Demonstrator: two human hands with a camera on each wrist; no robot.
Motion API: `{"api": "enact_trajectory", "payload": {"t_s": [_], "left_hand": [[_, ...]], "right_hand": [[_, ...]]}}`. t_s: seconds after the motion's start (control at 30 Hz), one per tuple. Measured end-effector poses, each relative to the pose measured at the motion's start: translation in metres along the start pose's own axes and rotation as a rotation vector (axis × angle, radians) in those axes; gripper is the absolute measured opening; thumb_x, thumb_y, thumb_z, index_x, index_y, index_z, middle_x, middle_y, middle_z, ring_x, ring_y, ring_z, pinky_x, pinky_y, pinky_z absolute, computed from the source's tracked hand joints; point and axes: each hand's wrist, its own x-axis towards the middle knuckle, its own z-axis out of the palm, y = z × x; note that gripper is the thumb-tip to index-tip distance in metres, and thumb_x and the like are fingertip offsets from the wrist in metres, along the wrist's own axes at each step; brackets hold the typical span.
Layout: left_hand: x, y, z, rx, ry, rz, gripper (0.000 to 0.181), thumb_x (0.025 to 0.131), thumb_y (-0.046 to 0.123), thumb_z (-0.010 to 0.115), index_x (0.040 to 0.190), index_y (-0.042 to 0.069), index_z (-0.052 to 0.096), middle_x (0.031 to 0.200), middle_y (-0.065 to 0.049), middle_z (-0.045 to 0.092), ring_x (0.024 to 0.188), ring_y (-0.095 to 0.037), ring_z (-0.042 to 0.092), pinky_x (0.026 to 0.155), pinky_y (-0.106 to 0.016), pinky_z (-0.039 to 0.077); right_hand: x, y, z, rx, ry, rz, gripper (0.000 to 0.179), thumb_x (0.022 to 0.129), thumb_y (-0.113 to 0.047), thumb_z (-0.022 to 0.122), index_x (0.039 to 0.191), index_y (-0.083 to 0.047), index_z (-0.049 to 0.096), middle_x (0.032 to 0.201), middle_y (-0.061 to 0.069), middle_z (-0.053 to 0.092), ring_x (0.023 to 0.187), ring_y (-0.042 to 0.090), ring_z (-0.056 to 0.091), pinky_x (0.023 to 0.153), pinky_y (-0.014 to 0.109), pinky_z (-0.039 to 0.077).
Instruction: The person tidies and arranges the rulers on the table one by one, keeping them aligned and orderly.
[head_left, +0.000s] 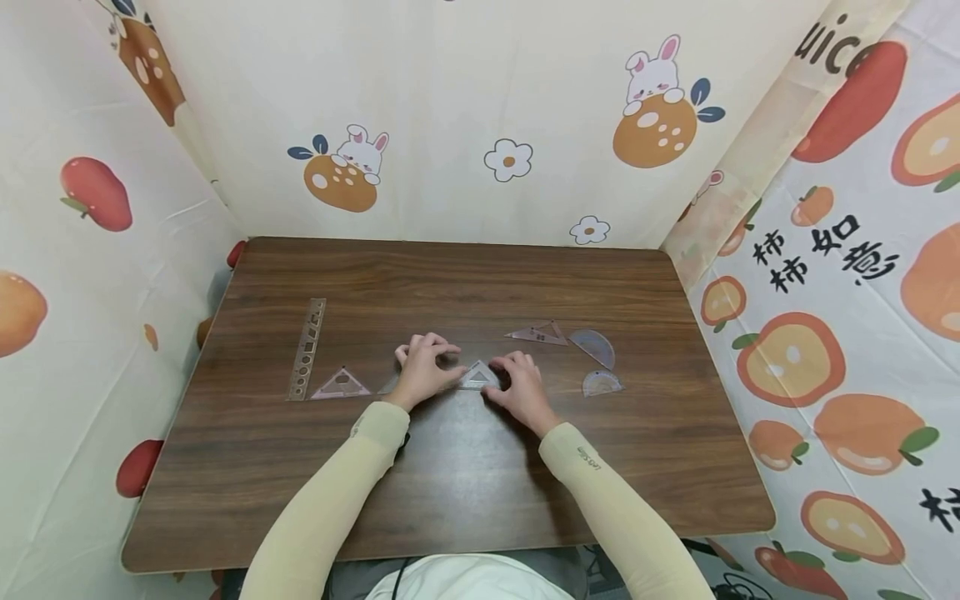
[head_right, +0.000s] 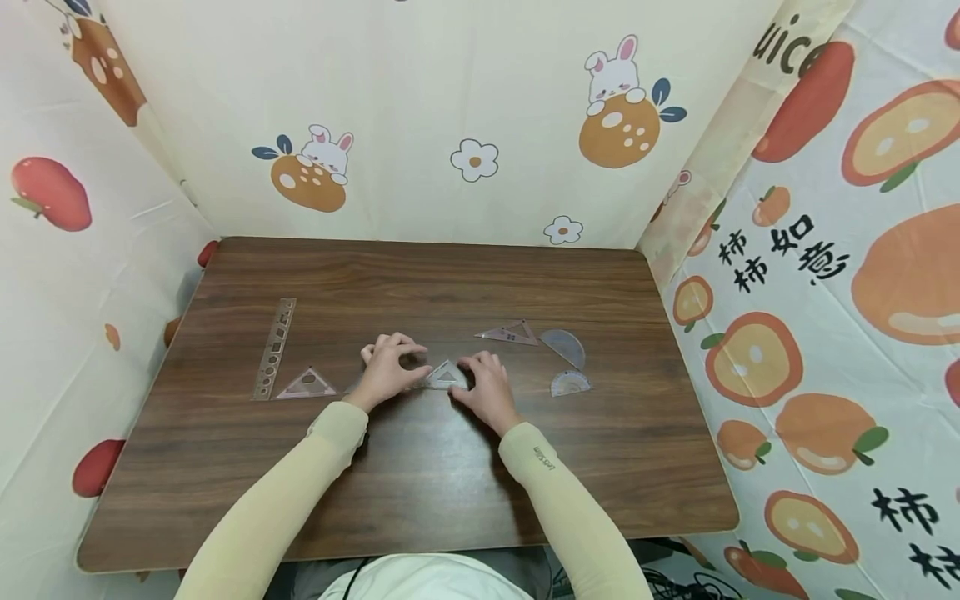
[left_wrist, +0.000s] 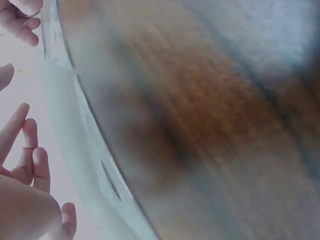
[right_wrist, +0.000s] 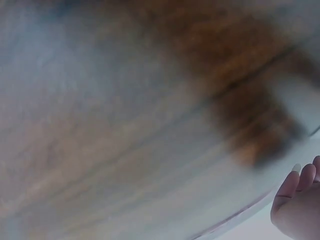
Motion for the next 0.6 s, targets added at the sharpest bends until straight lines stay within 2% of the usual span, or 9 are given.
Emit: {"api": "enact_trajectory", "payload": {"t_s": [0.27, 0.6], "left_hand": [[0.004, 0.006, -0.003, -0.026, -0.033, -0.032, 0.040, 0.081, 0.039, 0.075, 0.112, 0.015, 0.072, 0.109, -0.003, 0.056, 0.106, -0.026, 0.041, 0.099, -0.053, 0.011], [0.012, 0.014, 0.001, -0.010, -0.023, -0.002, 0.038, 0.080, 0.037, 0.077, 0.111, 0.016, 0.072, 0.108, -0.003, 0.056, 0.108, -0.026, 0.042, 0.099, -0.054, 0.012]], "right_hand": [[0.002, 0.005, -0.005, -0.032, 0.005, -0.012, 0.054, 0.079, -0.037, 0.077, 0.126, -0.014, 0.062, 0.114, 0.004, 0.056, 0.104, 0.021, 0.046, 0.094, 0.042, 0.039], [0.003, 0.019, -0.017, -0.051, 0.052, -0.044, 0.055, 0.079, -0.036, 0.077, 0.126, -0.011, 0.062, 0.113, 0.006, 0.057, 0.103, 0.023, 0.047, 0.090, 0.043, 0.038]]}}
